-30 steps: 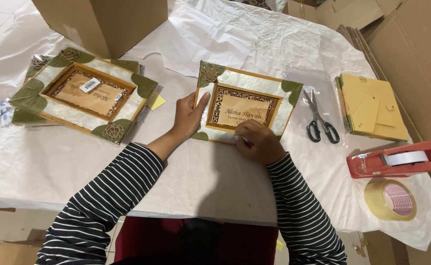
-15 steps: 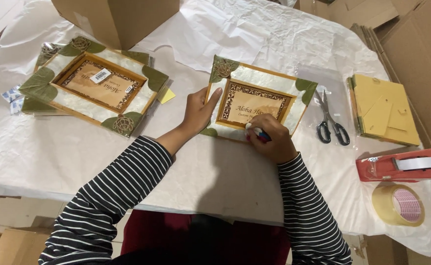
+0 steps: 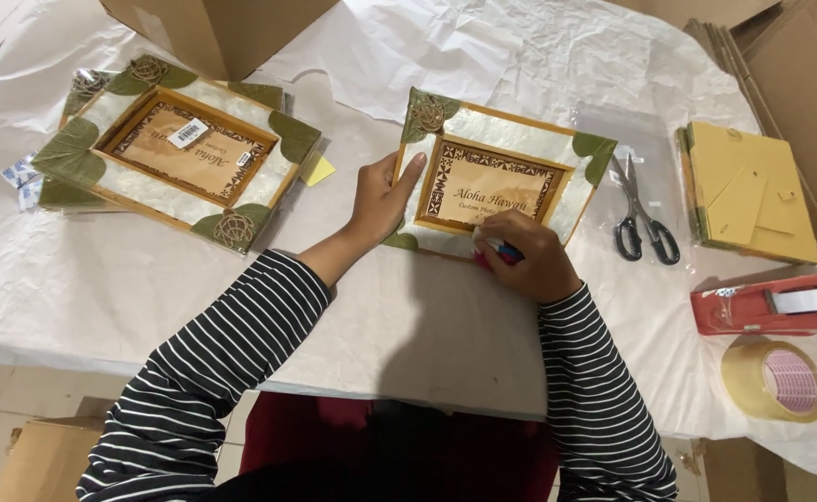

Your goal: Cleaning and inspecting decorative picture frames using a small cleaning tool before final packaging.

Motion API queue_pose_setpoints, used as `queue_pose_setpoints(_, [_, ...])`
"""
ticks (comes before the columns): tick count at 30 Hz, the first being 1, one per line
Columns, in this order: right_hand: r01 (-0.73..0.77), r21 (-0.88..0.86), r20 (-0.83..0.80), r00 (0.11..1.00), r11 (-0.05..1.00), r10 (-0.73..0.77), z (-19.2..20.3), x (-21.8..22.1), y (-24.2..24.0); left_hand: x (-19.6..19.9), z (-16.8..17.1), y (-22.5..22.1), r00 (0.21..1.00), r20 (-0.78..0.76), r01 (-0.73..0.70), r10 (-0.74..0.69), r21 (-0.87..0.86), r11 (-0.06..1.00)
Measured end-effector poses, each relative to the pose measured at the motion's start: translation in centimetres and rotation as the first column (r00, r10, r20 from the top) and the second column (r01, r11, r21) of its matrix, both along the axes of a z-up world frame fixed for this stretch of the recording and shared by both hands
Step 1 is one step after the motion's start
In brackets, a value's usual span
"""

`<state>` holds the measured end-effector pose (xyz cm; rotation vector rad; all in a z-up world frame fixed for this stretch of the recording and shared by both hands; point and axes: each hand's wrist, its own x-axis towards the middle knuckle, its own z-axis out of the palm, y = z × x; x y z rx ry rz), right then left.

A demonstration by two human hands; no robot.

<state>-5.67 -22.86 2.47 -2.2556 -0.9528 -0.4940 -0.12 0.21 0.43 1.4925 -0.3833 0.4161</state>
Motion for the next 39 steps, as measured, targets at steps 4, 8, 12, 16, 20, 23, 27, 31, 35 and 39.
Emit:
queue_pose_setpoints(4, [0.015, -0.016, 0.026, 1.0, 1.0, -0.014, -0.5, -0.1, 0.2, 2.9, -4.6, 0.2, 1.0, -0.006, 0.019, -0.018, 0.018, 1.0])
queue_pose_setpoints(8, [0.023, 0.028, 0.062, 0.998, 0.999, -0.024, -2.0, 0.2, 0.7, 4.1, -6.2, 0.6, 0.999, 0.023, 0.038, -0.04, 0.064, 0.997])
queue_pose_setpoints(12, [-0.008, -0.011, 0.112, 0.994, 1.0, 0.009, -2.3, 0.5, 0.2, 4.2, -5.7, 1.2, 0.997, 0.047, 0.061, -0.067, 0.122, 0.991])
queue_pose_setpoints(16, [0.031, -0.086, 0.141, 0.99, 0.996, -0.018, -1.8, 0.2, 0.5, 3.2, -4.0, 1.2, 0.995, 0.072, 0.056, -0.067, 0.145, 0.988])
queue_pose_setpoints(20, [0.064, -0.157, 0.156, 0.987, 0.985, -0.04, -1.9, 0.3, 0.2, 3.0, -3.9, 1.3, 0.994, 0.091, 0.046, -0.06, 0.145, 0.988])
queue_pose_setpoints(23, [0.115, -0.219, 0.203, 0.977, 0.969, -0.07, -1.5, 0.3, -0.6, 3.2, -4.6, 1.3, 0.994, 0.092, 0.046, -0.058, 0.132, 0.99])
queue_pose_setpoints(27, [0.147, -0.221, 0.242, 0.966, 0.964, -0.092, -1.6, 0.7, -1.8, 3.5, -5.1, 1.2, 0.994, 0.095, 0.045, -0.058, 0.13, 0.99])
queue_pose_setpoints(31, [0.228, -0.229, 0.338, 0.93, 0.946, -0.142, -3.8, 2.0, -3.4, 3.2, -4.8, 1.2, 0.993, 0.109, 0.037, -0.053, 0.146, 0.989])
queue_pose_setpoints(35, [0.249, 0.085, 0.623, 0.743, 0.965, -0.246, -4.7, 4.4, -7.6, 3.1, -4.7, 1.3, 0.991, 0.132, 0.015, -0.036, 0.154, 0.988])
queue_pose_setpoints(39, [0.306, 0.369, 0.685, 0.548, 0.877, -0.48, -1.9, 4.3, -8.7, 2.7, -3.9, 1.1, 0.991, 0.131, 0.007, -0.027, 0.15, 0.989])
